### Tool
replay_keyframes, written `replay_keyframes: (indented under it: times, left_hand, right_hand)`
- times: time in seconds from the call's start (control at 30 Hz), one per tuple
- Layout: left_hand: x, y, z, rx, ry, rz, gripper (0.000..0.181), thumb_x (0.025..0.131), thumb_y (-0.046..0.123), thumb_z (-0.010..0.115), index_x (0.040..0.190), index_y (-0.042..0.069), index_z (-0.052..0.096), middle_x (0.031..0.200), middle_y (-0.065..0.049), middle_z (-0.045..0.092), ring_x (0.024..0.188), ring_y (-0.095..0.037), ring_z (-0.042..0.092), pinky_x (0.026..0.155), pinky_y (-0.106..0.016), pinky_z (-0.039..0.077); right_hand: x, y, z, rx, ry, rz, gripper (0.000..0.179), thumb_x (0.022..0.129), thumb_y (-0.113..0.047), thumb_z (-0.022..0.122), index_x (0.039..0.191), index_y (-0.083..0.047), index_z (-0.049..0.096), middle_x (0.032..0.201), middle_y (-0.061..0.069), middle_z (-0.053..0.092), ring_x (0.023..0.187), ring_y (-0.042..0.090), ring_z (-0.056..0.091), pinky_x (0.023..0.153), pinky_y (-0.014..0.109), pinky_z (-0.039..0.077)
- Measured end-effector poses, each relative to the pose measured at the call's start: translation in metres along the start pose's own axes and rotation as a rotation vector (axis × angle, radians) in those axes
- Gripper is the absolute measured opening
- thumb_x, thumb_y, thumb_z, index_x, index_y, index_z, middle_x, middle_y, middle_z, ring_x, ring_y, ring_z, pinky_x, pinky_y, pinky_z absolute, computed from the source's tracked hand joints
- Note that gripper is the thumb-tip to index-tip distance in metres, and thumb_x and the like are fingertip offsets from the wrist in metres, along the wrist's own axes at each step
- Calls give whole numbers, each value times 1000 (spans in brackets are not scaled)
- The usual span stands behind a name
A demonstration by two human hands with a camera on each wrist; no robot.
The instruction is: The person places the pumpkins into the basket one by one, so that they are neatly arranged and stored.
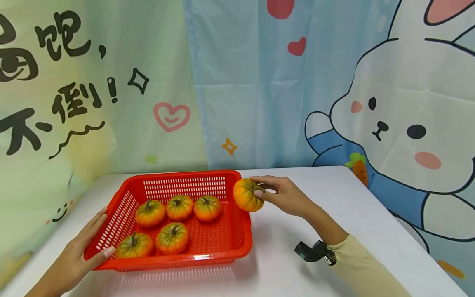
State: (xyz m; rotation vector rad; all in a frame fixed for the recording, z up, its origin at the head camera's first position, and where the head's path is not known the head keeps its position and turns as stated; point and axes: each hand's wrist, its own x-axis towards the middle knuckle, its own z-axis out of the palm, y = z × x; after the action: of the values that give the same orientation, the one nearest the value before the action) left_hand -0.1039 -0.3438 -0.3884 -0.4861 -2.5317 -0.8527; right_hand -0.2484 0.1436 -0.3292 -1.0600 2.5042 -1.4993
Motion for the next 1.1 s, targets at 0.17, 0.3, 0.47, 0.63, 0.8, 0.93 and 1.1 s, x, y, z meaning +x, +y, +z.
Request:
replay_keyframes:
  times: [0.17, 0.3, 0.47, 0.63, 0.8, 0.93, 1.1]
  left_hand:
    - [-1, -1, 1, -12, -1, 12, 81, 81, 6, 71, 151, 2, 31, 159, 6, 22, 125, 8, 28, 83, -3, 28]
    - [-1, 0, 1, -12, -2, 12, 80, 81, 7, 70, 151, 1, 31, 159, 7, 21, 127, 8, 26, 84, -3, 27]
    - [0, 0, 0, -6, -3, 4, 81, 82, 7, 70, 152, 3, 30, 159, 7, 21, 125, 9, 27, 83, -2, 28]
    - [0, -2, 0, -8, -11, -11, 81, 82, 7, 71, 152, 3, 30, 158, 12, 20, 123, 9, 27, 81, -3, 31]
    - [-1, -5, -1, 7, -23, -34, 81, 83, 9, 71, 153, 4, 29, 156, 19, 19, 122, 11, 26, 79, -3, 32]
    - [-1, -5, -1, 18, -22, -34, 81, 83, 10, 71, 153, 4, 29, 156, 20, 18, 122, 12, 25, 80, -2, 30]
    - [0, -4, 0, 14, -12, -14, 82, 82, 9, 71, 153, 4, 29, 157, 17, 19, 123, 11, 25, 82, -2, 28]
  right_hand:
    - [12, -9, 10, -10, -31, -31, 42, 94, -16, 65, 135, -5, 59, 132, 11, 59, 114, 28, 59, 85, 33, 51]
    - [22, -13, 20, -6, -67, -34, 43, 94, -17, 65, 135, -6, 58, 133, 11, 57, 114, 28, 59, 84, 33, 52]
    - [33, -17, 33, -49, -96, -59, 45, 95, -20, 63, 137, -4, 56, 132, 11, 58, 111, 25, 60, 87, 30, 50]
    - [44, -21, 45, -62, -146, -66, 45, 95, -21, 64, 136, -4, 56, 129, 8, 60, 108, 20, 61, 86, 29, 50]
    - [54, -23, 55, -71, -204, -47, 45, 95, -22, 65, 136, -5, 57, 126, 6, 62, 108, 16, 60, 90, 29, 47]
    - [61, -25, 62, -97, -258, -18, 43, 93, -20, 67, 133, -7, 60, 126, 4, 63, 107, 14, 59, 90, 28, 47]
    - [68, -26, 73, -157, -344, -27, 43, 92, -23, 68, 132, -8, 62, 113, 3, 67, 90, 11, 56, 76, 21, 45]
